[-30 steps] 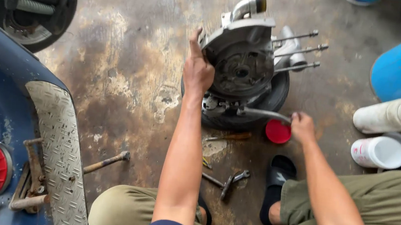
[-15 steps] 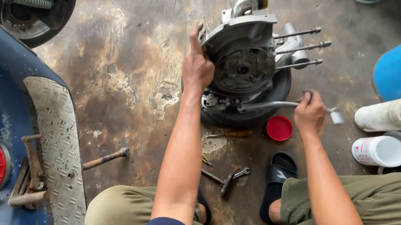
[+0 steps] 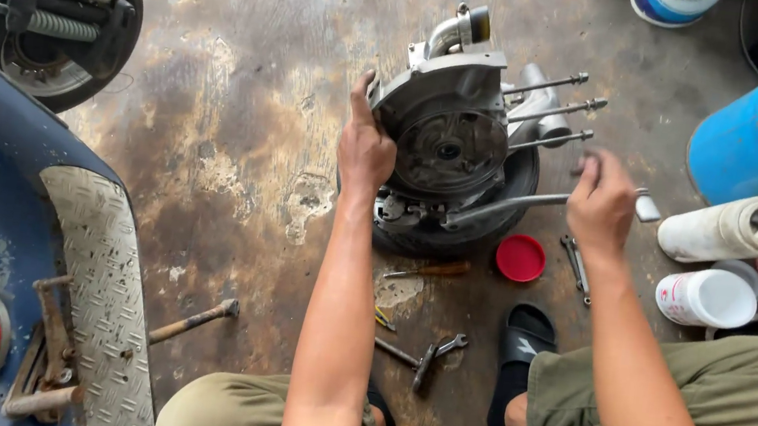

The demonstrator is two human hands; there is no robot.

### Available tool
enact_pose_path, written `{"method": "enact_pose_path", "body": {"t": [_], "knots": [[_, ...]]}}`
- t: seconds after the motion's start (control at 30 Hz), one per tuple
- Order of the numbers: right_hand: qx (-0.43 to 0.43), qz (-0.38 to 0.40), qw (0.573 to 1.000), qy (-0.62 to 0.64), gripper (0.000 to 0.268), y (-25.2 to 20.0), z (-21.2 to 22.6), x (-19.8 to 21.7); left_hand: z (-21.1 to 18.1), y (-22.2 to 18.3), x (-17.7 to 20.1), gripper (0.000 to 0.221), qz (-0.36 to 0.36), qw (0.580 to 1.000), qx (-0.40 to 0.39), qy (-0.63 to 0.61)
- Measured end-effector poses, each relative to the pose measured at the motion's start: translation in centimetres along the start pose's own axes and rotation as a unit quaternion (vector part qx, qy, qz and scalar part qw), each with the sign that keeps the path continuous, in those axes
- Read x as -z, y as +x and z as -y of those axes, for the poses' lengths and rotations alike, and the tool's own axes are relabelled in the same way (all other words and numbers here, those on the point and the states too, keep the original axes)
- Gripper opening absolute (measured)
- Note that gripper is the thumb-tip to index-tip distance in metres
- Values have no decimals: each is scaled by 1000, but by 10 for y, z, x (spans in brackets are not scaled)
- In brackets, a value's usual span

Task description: The person sits on the workshop floor working on a scooter rear wheel with the brake drum and swingarm assembly. They use a wrench to loosen bolts on the hub, reposition the assembly, pick up a socket and hammer, and continue loosening and adjusting parts of the wheel hub by hand and with hand tools.

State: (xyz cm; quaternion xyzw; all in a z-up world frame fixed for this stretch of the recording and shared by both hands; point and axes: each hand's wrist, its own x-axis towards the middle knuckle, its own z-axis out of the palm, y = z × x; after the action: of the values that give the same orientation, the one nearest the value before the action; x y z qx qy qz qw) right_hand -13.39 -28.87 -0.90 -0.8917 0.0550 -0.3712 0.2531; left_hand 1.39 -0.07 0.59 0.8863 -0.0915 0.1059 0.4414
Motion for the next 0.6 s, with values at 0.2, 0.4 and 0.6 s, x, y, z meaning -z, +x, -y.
{"method": "enact_pose_path", "body": {"t": [0.2,0.4,0.6], "knots": [[-258,111,959,-45,28,-112,-95,-61,-4,3,-9,68,-3,1000,14,-23],[-166,70,984,-8,22,-54,-67,-32,6,3,-8,64,-8,1000,-13,-8],[-16,10,1000,8,19,2,-2,4,-12,-2,4,64,-4,1000,-5,3]]}}
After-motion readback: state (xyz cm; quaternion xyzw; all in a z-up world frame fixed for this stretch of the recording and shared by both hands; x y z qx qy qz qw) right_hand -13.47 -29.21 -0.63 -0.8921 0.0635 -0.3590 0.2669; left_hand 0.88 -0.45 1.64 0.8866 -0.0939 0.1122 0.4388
